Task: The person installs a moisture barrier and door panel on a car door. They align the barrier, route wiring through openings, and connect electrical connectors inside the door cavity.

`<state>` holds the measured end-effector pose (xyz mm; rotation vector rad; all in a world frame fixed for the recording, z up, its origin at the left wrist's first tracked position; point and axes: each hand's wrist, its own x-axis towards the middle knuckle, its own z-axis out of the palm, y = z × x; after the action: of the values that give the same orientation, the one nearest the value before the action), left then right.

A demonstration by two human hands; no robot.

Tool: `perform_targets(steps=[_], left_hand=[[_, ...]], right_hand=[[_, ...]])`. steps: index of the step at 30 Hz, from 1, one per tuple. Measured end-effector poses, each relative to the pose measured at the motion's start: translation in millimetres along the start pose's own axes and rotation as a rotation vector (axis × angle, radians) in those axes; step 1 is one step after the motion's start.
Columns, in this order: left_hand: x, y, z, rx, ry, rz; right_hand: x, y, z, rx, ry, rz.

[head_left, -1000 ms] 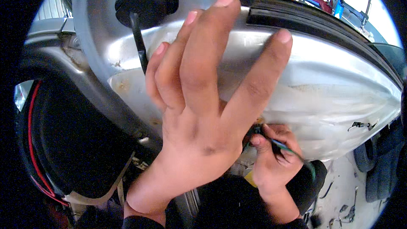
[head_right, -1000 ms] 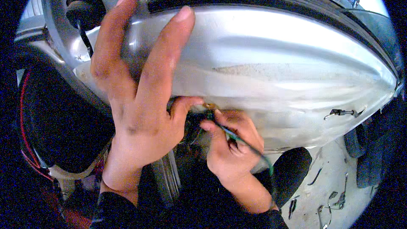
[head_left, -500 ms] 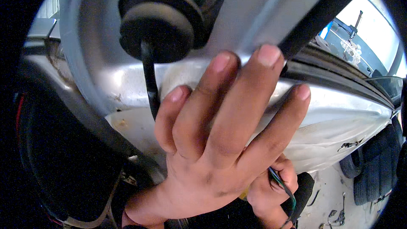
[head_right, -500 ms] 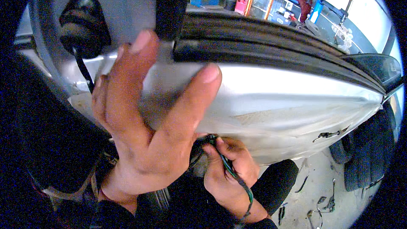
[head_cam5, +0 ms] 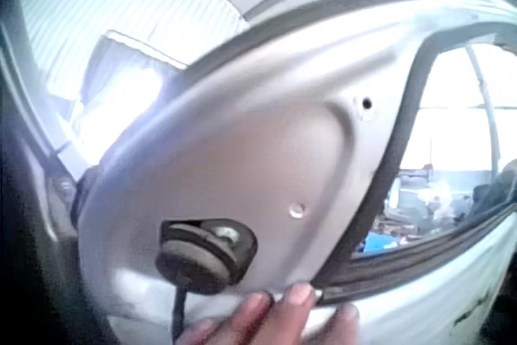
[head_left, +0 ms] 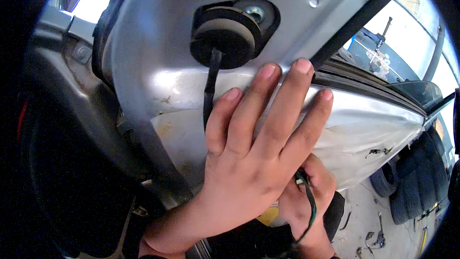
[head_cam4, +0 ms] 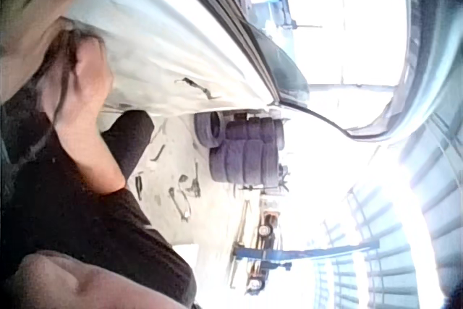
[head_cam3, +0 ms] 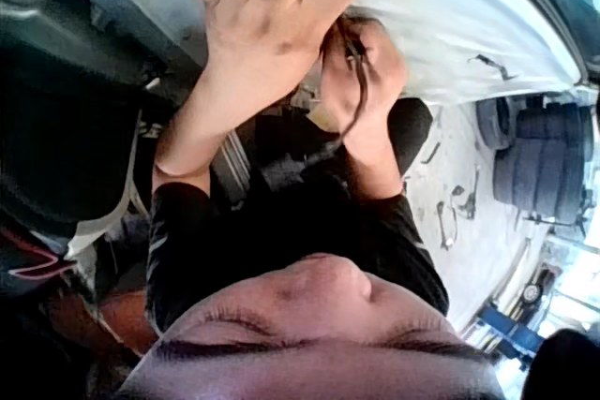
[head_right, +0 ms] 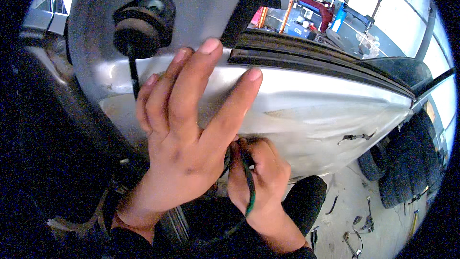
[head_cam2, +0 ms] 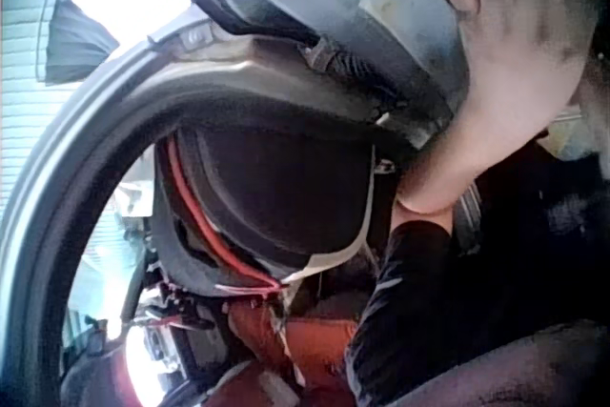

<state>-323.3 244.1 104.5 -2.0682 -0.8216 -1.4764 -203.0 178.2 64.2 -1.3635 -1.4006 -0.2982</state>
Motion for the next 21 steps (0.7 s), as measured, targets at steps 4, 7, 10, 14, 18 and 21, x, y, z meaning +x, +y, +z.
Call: perform_targets(steps=[4,7,10,14,18,21], left_hand=[[-2,-3,2,-0.088,0.033,0.002],[-5,-5,4,-0.122,0.037,0.003],[-2,-5,-1,-0.171,0.038,0.002],[-3,-9,-6,-0.198,0.029,0.022],[0,-3,-3,-0.192,0.042,0.024],[-4,2,1,-0.114,0.012,0.008]], right_hand=[[6,-14,4,-0.045,-0.018,0.104],[11,-22,-2,-0.147,-0.058,0.258],[8,-16,0,-0.164,-0.037,0.293],[11,-22,-2,-0.162,-0.055,0.382],[6,-10,0,-0.325,0.043,0.116],[4,17,3,-0.062,0.003,0.252]])
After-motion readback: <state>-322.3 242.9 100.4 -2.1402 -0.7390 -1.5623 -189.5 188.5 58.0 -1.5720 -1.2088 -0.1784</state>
